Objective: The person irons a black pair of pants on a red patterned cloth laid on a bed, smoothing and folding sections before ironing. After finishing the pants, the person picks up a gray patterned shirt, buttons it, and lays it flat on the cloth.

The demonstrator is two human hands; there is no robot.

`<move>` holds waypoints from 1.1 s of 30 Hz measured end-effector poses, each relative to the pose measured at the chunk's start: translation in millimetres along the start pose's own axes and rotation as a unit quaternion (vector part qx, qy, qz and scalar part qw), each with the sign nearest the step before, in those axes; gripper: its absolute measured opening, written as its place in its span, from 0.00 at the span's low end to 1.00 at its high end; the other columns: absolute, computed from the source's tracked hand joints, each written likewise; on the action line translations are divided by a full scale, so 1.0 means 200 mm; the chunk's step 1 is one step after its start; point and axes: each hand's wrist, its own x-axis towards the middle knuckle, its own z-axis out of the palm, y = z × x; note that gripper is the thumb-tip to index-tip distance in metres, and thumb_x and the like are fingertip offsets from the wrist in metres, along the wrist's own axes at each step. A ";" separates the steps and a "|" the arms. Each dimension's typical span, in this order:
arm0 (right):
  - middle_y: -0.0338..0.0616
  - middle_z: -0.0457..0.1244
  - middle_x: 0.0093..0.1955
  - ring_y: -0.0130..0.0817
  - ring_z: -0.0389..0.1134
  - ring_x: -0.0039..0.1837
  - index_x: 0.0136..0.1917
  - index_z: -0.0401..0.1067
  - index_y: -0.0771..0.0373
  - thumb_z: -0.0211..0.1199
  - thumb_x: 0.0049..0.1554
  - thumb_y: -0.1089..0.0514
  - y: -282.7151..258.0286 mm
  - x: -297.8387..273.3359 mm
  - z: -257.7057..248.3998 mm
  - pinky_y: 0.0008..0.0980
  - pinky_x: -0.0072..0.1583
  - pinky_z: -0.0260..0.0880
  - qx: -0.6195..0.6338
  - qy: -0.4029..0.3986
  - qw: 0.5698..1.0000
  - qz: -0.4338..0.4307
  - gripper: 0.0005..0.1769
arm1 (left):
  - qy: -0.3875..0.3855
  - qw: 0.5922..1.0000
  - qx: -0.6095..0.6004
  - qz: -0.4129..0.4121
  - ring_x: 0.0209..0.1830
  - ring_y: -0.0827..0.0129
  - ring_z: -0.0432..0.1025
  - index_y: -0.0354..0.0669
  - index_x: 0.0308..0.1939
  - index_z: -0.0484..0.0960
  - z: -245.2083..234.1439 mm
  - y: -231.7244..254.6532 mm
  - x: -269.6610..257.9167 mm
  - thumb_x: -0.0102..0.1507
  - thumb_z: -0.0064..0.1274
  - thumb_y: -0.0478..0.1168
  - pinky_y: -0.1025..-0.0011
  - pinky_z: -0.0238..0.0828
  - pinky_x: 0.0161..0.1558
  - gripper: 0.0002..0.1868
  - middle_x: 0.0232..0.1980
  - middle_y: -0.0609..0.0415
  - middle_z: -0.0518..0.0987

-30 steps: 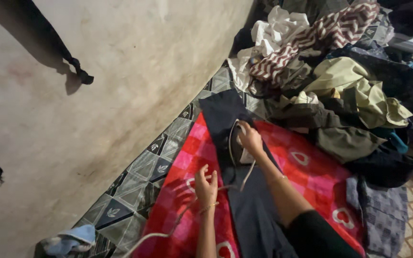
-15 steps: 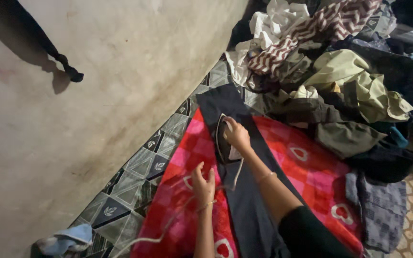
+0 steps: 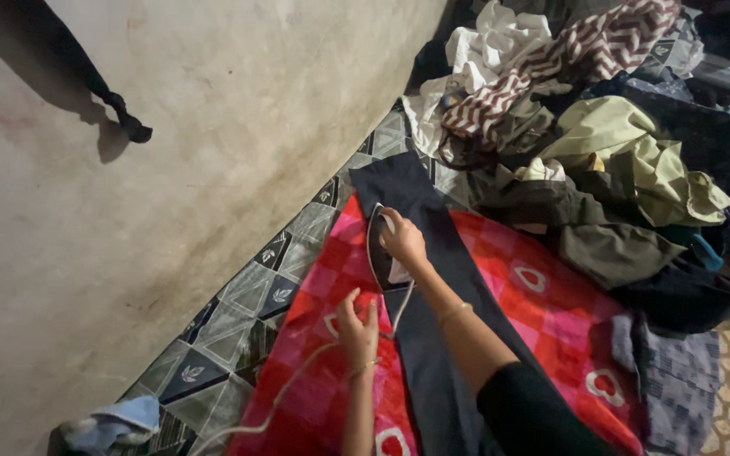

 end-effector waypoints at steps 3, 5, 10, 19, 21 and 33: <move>0.62 0.68 0.50 0.64 0.70 0.52 0.67 0.68 0.43 0.60 0.56 0.51 -0.01 -0.02 -0.02 0.55 0.54 0.72 -0.011 -0.026 0.999 0.023 0.25 | 0.001 1.000 -0.003 -0.001 0.56 0.55 0.74 0.40 0.59 0.77 -0.01 0.01 -0.02 0.65 0.57 0.42 0.60 0.71 0.58 0.20 0.59 0.46 0.78; 0.61 0.68 0.49 0.64 0.70 0.51 0.68 0.67 0.43 0.61 0.55 0.50 0.00 -0.19 -0.07 0.57 0.53 0.71 -0.025 0.004 1.000 -0.004 0.27 | 0.029 0.998 0.017 0.050 0.57 0.54 0.74 0.38 0.58 0.78 -0.01 0.02 -0.01 0.66 0.57 0.39 0.59 0.70 0.58 0.17 0.58 0.45 0.79; 0.59 0.67 0.47 0.64 0.71 0.48 0.69 0.66 0.39 0.59 0.54 0.53 0.01 -0.78 -0.29 0.58 0.50 0.71 -0.058 -0.020 0.996 0.071 0.28 | 0.010 0.998 -0.044 -0.045 0.41 0.67 0.78 0.40 0.56 0.78 0.00 0.03 0.01 0.65 0.56 0.38 0.69 0.76 0.39 0.16 0.54 0.50 0.80; 0.61 0.67 0.48 0.65 0.71 0.48 0.69 0.66 0.42 0.59 0.56 0.54 0.09 -0.33 -0.17 0.59 0.50 0.71 -0.062 0.039 0.993 0.093 0.27 | 0.000 0.999 -0.047 -0.014 0.38 0.67 0.77 0.41 0.57 0.78 0.03 -0.06 0.00 0.65 0.57 0.39 0.71 0.76 0.39 0.16 0.52 0.50 0.79; 0.62 0.67 0.49 0.65 0.71 0.49 0.70 0.65 0.41 0.56 0.60 0.51 0.13 -0.16 -0.16 0.58 0.50 0.72 -0.062 0.044 0.990 0.123 0.24 | -0.006 0.999 -0.043 -0.018 0.38 0.67 0.77 0.42 0.56 0.79 0.02 -0.06 -0.01 0.65 0.57 0.39 0.70 0.76 0.40 0.16 0.52 0.50 0.80; 0.61 0.67 0.48 0.65 0.71 0.46 0.69 0.63 0.37 0.58 0.54 0.52 0.29 -1.00 -0.57 0.59 0.47 0.72 -0.106 0.056 0.973 0.195 0.29 | -0.057 0.998 -0.015 -0.010 0.40 0.62 0.79 0.41 0.54 0.79 0.09 -0.14 -0.05 0.65 0.57 0.43 0.65 0.77 0.44 0.16 0.50 0.47 0.81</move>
